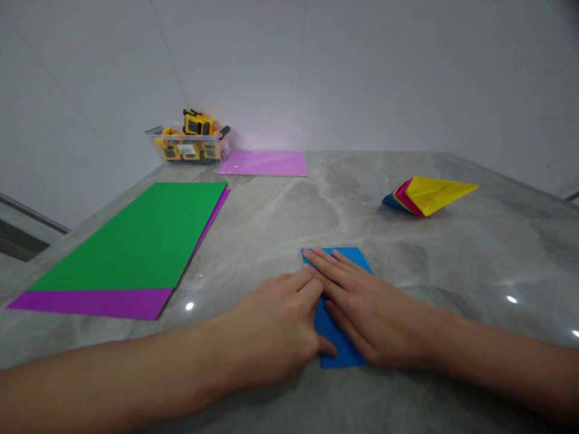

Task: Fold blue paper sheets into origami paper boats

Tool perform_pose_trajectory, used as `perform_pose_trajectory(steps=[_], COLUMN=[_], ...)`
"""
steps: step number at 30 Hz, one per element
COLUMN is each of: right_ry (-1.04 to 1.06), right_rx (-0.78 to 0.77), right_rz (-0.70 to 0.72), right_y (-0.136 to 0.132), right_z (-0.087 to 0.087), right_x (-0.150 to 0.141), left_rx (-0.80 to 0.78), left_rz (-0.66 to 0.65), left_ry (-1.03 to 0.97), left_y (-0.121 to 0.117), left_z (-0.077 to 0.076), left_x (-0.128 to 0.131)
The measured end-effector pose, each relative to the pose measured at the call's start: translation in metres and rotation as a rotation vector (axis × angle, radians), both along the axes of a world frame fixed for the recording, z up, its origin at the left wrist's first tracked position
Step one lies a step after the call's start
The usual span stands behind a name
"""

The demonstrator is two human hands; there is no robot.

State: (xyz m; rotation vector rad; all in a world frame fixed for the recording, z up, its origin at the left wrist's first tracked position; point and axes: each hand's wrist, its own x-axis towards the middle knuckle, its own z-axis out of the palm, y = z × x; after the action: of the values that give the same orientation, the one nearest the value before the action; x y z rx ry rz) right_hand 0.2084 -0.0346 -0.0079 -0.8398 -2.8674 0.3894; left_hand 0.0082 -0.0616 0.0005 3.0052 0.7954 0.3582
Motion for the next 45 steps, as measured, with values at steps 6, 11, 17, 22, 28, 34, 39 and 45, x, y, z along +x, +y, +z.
perform_pose_trajectory(steps=[6,11,17,22,28,34,39,45], right_ry=[-0.041,-0.022,-0.008,0.04,0.09,0.343,0.746,0.986], right_rx=[-0.087,-0.098,-0.067,-0.013,0.001,0.05,-0.36,-1.043], right_rz=[-0.029,-0.033,-0.085,-0.122,-0.221,-0.452,-0.556,-0.084], right_y=[-0.003,-0.003,0.021,0.04,0.042,0.046,0.058,0.051], right_z=[0.008,0.01,0.005,0.0,-0.006,-0.015,-0.014,-0.002], right_x=[0.002,0.007,0.0,-0.013,-0.014,-0.018,-0.012,-0.004], left_rx=[-0.018,-0.101,-0.097,-0.113,-0.313,-0.625,-0.795,-0.797], left_rz=[0.023,0.32,0.625,0.673,0.646,0.538,0.467,0.523], left_ry=[-0.033,-0.258,-0.315,-0.26,-0.441,-0.87,-1.241,-1.226], left_y=[0.005,0.029,0.061,0.058,0.045,0.049,0.048,0.042], left_z=[0.005,-0.001,-0.015,-0.016,-0.013,-0.013,-0.008,0.001], left_x=[0.001,-0.004,-0.002,0.003,-0.002,-0.008,-0.015,-0.016])
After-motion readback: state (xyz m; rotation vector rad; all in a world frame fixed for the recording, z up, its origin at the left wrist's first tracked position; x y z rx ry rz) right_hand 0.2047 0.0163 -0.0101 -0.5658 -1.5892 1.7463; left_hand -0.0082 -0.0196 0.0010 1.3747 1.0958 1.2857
